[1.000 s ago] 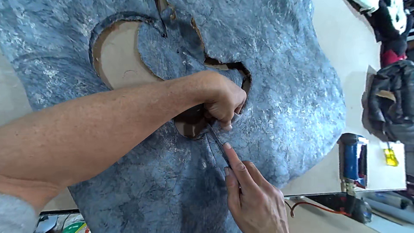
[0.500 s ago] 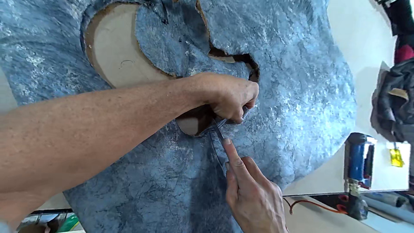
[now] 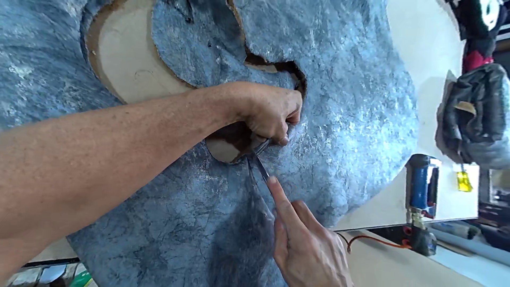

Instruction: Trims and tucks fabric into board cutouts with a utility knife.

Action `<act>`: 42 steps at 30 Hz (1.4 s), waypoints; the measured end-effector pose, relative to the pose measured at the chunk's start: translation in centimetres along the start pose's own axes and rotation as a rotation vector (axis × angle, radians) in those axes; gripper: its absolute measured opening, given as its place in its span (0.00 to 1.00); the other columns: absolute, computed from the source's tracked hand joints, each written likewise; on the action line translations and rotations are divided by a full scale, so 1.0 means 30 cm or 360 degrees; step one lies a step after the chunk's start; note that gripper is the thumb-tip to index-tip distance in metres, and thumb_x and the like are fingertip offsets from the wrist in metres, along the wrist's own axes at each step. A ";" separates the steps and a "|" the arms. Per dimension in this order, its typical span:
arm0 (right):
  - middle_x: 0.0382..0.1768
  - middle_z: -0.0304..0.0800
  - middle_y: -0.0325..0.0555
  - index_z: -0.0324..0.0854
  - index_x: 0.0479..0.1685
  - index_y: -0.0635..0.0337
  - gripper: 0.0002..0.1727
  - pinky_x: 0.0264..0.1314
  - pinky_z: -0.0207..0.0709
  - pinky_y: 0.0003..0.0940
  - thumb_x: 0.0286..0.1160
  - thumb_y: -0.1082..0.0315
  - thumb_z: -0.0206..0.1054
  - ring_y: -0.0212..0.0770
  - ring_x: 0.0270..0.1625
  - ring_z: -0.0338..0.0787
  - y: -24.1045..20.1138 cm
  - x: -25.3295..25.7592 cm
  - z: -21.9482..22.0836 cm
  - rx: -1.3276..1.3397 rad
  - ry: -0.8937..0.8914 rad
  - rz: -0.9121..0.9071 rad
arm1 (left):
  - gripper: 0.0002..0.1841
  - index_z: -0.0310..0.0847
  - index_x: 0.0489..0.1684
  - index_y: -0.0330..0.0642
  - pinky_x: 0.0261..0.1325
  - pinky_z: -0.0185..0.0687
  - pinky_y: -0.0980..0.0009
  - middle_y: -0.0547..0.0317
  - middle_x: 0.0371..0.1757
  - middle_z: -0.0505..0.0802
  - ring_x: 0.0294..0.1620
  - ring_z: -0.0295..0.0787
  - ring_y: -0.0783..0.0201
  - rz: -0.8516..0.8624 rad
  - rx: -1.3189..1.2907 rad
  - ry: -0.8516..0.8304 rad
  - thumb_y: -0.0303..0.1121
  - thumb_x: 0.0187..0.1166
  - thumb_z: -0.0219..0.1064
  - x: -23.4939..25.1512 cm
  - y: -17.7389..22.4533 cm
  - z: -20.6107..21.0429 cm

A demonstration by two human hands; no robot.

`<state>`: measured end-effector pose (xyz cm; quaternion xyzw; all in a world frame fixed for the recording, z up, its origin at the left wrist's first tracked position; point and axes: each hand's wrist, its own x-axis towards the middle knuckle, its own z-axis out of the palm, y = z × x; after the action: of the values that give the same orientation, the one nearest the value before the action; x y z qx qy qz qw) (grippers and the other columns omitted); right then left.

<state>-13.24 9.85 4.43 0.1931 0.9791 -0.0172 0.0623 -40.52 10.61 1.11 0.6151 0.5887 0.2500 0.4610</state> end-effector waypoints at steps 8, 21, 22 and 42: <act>0.31 0.88 0.46 0.85 0.74 0.54 0.22 0.18 0.72 0.33 0.89 0.57 0.56 0.38 0.23 0.83 0.005 -0.030 -0.121 0.0219 0.0078 0.0078 | 0.14 0.88 0.36 0.36 0.19 0.76 0.73 0.57 0.17 0.85 0.11 0.75 0.69 -0.0230 -0.0087 -0.0192 0.41 0.83 0.70 -0.003 0.035 -0.033; 0.25 0.81 0.43 0.82 0.78 0.43 0.27 0.10 0.63 0.35 0.80 0.66 0.56 0.41 0.15 0.77 -0.046 0.060 -0.096 -0.0197 0.0049 -0.0107 | 0.17 0.84 0.21 0.47 0.24 0.67 0.60 0.64 0.17 0.78 0.20 0.74 0.65 -0.0143 0.0560 -0.0195 0.46 0.77 0.73 -0.045 0.044 -0.012; 0.25 0.80 0.42 0.82 0.79 0.42 0.27 0.10 0.62 0.35 0.80 0.66 0.56 0.41 0.15 0.77 -0.047 0.068 -0.092 -0.0223 0.0050 -0.0116 | 0.16 0.83 0.21 0.47 0.24 0.66 0.60 0.64 0.17 0.78 0.19 0.73 0.65 -0.0122 0.0538 -0.0181 0.45 0.77 0.74 -0.046 0.041 -0.009; 0.28 0.80 0.43 0.81 0.80 0.40 0.30 0.09 0.62 0.36 0.76 0.68 0.58 0.42 0.15 0.77 -0.087 0.058 -0.082 -0.0439 -0.0011 -0.0078 | 0.14 0.85 0.22 0.42 0.23 0.72 0.67 0.63 0.17 0.83 0.16 0.76 0.70 -0.0003 0.0246 -0.0186 0.39 0.77 0.75 -0.055 0.014 -0.018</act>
<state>-16.11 8.23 6.67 0.1588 0.9763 0.1155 0.0911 -41.07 9.23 2.11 0.6617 0.5789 0.1670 0.4462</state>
